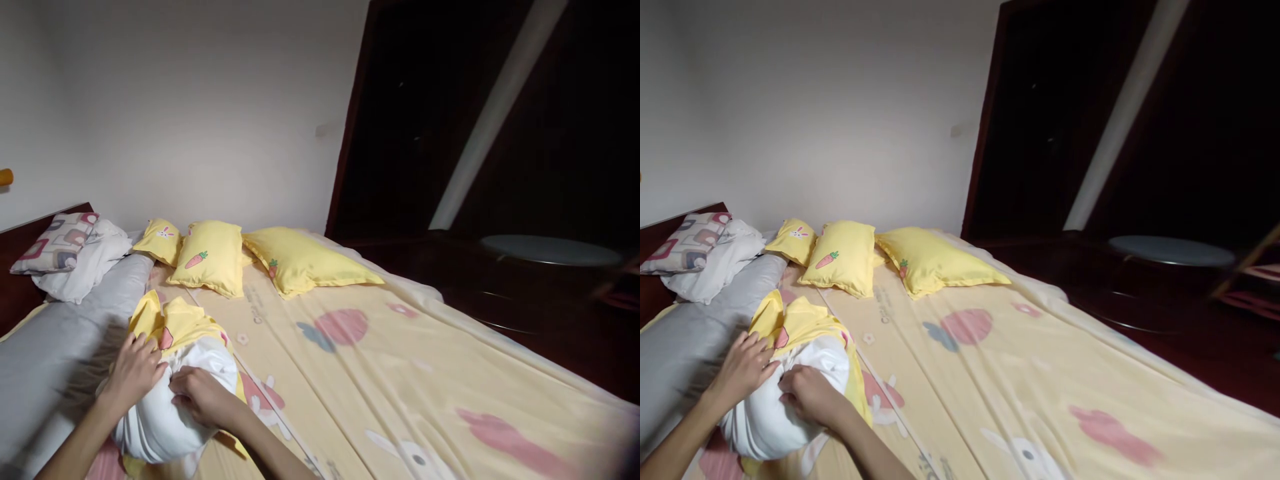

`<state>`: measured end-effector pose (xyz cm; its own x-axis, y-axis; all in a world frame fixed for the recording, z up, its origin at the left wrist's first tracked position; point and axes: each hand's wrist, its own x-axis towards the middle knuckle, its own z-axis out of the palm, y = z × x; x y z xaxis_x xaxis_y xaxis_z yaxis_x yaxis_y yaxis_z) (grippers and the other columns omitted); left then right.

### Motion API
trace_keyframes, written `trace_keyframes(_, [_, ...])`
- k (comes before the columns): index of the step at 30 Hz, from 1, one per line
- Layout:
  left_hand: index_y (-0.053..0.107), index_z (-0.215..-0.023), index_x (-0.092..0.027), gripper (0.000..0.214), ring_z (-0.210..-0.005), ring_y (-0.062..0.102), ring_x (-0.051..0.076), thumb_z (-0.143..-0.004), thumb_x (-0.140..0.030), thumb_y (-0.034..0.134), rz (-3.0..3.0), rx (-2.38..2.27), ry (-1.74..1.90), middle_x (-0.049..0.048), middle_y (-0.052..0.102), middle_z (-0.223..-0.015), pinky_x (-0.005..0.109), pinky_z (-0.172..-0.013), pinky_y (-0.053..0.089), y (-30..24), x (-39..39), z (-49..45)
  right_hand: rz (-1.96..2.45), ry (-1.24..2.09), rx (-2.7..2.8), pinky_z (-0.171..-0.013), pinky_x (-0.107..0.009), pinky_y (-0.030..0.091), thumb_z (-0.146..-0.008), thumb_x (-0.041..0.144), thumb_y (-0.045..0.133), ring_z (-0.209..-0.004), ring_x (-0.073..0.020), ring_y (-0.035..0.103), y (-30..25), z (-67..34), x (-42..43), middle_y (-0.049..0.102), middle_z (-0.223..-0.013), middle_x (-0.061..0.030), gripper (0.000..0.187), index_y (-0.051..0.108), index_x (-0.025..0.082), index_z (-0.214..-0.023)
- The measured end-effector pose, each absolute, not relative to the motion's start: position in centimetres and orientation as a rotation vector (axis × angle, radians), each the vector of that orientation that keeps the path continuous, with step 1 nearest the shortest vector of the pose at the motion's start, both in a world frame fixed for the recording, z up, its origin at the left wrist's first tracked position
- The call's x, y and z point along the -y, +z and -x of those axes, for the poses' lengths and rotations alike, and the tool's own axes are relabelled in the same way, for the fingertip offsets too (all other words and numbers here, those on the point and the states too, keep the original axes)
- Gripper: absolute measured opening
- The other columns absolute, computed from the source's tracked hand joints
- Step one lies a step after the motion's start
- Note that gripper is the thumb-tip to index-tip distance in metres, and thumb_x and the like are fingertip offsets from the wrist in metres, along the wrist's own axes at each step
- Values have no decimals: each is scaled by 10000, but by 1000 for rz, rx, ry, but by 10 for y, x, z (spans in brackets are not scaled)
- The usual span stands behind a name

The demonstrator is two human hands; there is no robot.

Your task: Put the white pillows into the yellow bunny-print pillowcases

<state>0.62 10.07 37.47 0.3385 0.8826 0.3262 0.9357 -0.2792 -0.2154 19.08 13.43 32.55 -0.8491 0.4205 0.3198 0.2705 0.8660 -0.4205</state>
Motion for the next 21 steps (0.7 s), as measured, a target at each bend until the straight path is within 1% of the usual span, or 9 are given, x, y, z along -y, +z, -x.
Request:
trace_keyframes(1, [666, -988, -223, 181, -992, 628, 265, -866, -282, 547, 2288, 1655, -165, 83, 711, -987, 368, -853, 418, 378, -104, -8, 496, 509, 2625, -728, -234, 403, -826, 165, 578, -771, -150, 566, 325, -190, -133, 643, -782, -1, 200, 492, 197, -647])
trace_keyframes(3, [637, -987, -218, 186, -995, 628, 255, -817, -255, 572, 2354, 1817, -88, 74, 694, -1007, 342, -825, 443, 381, -110, -11, 476, 495, 2596, -712, -235, 400, -815, 160, 600, -769, -152, 568, 323, -189, -131, 643, -778, -1, 216, 479, 197, -640])
trace_keyframes(6, [595, -1074, -220, 253, -996, 649, 246, -850, -233, 478, 2392, 1948, 26, 68, 705, -1009, 337, -825, 462, 383, -113, -12, 458, 439, 2519, -714, -251, 413, -816, 145, 599, -778, -165, 574, 318, -189, -126, 650, -773, -14, 180, 514, 196, -666])
trace_keyframes(9, [527, -1223, -205, 362, -1039, 660, 267, -903, -208, 357, 2318, 1973, 92, 102, 708, -1090, 369, -836, 476, 384, -109, -14, 557, 273, 2327, -755, -309, 441, -844, 194, 586, -838, -201, 579, 311, -192, -121, 677, -865, -49, 44, 626, 195, -862])
trace_keyframes(12, [549, -1183, -177, 342, -1001, 683, 287, -907, -174, 345, 2176, 2068, 147, 121, 725, -1032, 382, -809, 491, 389, -104, -23, 817, -76, 1984, -913, -469, 412, -874, 381, 611, -1058, -303, 545, 301, -194, -117, 660, -1112, -126, 302, 627, 204, -1117])
trace_keyframes(14, [581, -1131, -183, 336, -975, 696, 284, -910, -140, 331, 2133, 2085, 131, 109, 737, -976, 376, -797, 497, 390, -103, -30, 974, -240, 1833, -952, -540, 369, -879, 453, 608, -1129, -351, 511, 293, -192, -115, 637, -1194, -147, 378, 619, 218, -1174])
trace_keyframes(16, [594, -1144, -199, 346, -961, 704, 276, -931, -151, 325, 2109, 2066, 34, 94, 745, -982, 368, -783, 507, 386, -104, -34, 1051, -237, 1828, -917, -512, 393, -903, 416, 586, -1085, -334, 535, 286, -190, -113, 646, -1207, -140, 361, 611, 224, -1207])
trace_keyframes(19, [579, -1224, -197, 369, -970, 707, 248, -945, -157, 341, 2065, 1959, -235, 89, 742, -1073, 347, -783, 524, 370, -106, -31, 965, -11, 2012, -859, -432, 440, -915, 339, 567, -996, -276, 568, 287, -188, -112, 650, -1255, -107, 348, 587, 216, -1241])
trace_keyframes(21, [572, -1247, -177, 376, -970, 708, 224, -944, -145, 351, 2067, 1802, -433, 92, 741, -1088, 323, -781, 532, 357, -107, -25, 879, 129, 2148, -836, -406, 458, -908, 336, 573, -955, -254, 576, 295, -187, -115, 657, -1256, -82, 335, 596, 213, -1219])
